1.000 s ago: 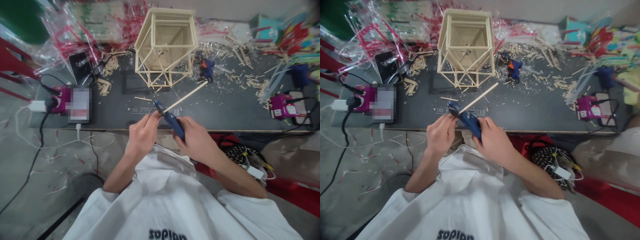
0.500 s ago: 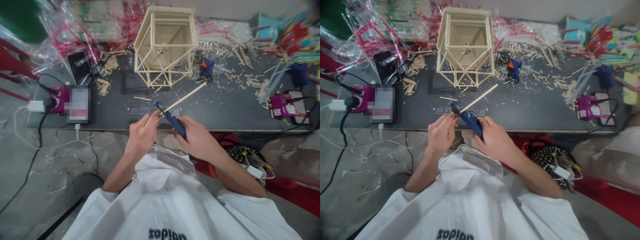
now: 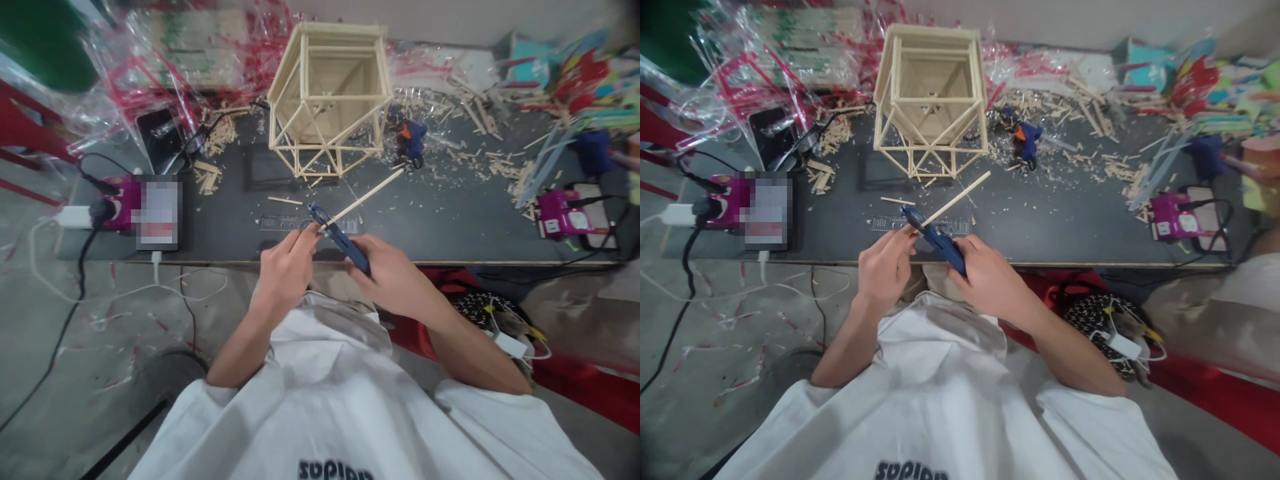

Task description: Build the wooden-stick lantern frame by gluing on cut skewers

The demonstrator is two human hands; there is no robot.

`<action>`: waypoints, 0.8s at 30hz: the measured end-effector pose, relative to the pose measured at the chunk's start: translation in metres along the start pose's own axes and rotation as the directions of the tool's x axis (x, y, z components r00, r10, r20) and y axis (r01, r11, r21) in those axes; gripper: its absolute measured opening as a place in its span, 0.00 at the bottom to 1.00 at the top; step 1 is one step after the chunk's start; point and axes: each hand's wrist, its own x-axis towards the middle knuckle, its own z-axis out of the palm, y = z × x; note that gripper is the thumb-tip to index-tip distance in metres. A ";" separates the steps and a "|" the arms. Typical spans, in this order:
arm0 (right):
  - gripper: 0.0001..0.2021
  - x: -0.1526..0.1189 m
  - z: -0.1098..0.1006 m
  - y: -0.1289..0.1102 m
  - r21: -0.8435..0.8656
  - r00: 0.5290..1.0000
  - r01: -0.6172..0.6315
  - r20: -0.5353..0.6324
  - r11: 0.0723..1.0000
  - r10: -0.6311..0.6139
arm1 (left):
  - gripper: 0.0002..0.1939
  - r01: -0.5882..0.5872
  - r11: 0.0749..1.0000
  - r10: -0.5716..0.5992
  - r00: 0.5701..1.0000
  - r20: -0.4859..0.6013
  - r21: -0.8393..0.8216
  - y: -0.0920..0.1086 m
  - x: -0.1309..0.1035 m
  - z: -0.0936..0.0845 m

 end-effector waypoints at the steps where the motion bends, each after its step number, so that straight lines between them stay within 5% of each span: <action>1: 0.12 0.001 0.001 0.001 0.004 1.000 -0.002 -0.007 1.000 0.002 | 0.19 0.001 1.000 -0.001 1.000 0.002 0.007 -0.001 0.000 0.000; 12: 0.15 0.012 0.010 0.005 -0.007 0.997 -0.074 0.027 0.997 0.074 | 0.18 0.057 0.995 -0.060 0.997 0.044 0.081 -0.015 0.001 0.013; 18: 0.14 0.011 0.008 0.013 -0.034 0.994 -0.091 0.061 0.995 0.093 | 0.16 0.124 0.989 -0.134 0.980 0.150 0.077 -0.010 -0.003 0.017; 24: 0.15 0.005 0.003 0.010 -0.025 0.988 -0.108 0.105 0.994 0.110 | 0.19 0.145 0.984 -0.159 0.977 0.143 0.105 -0.002 -0.005 0.016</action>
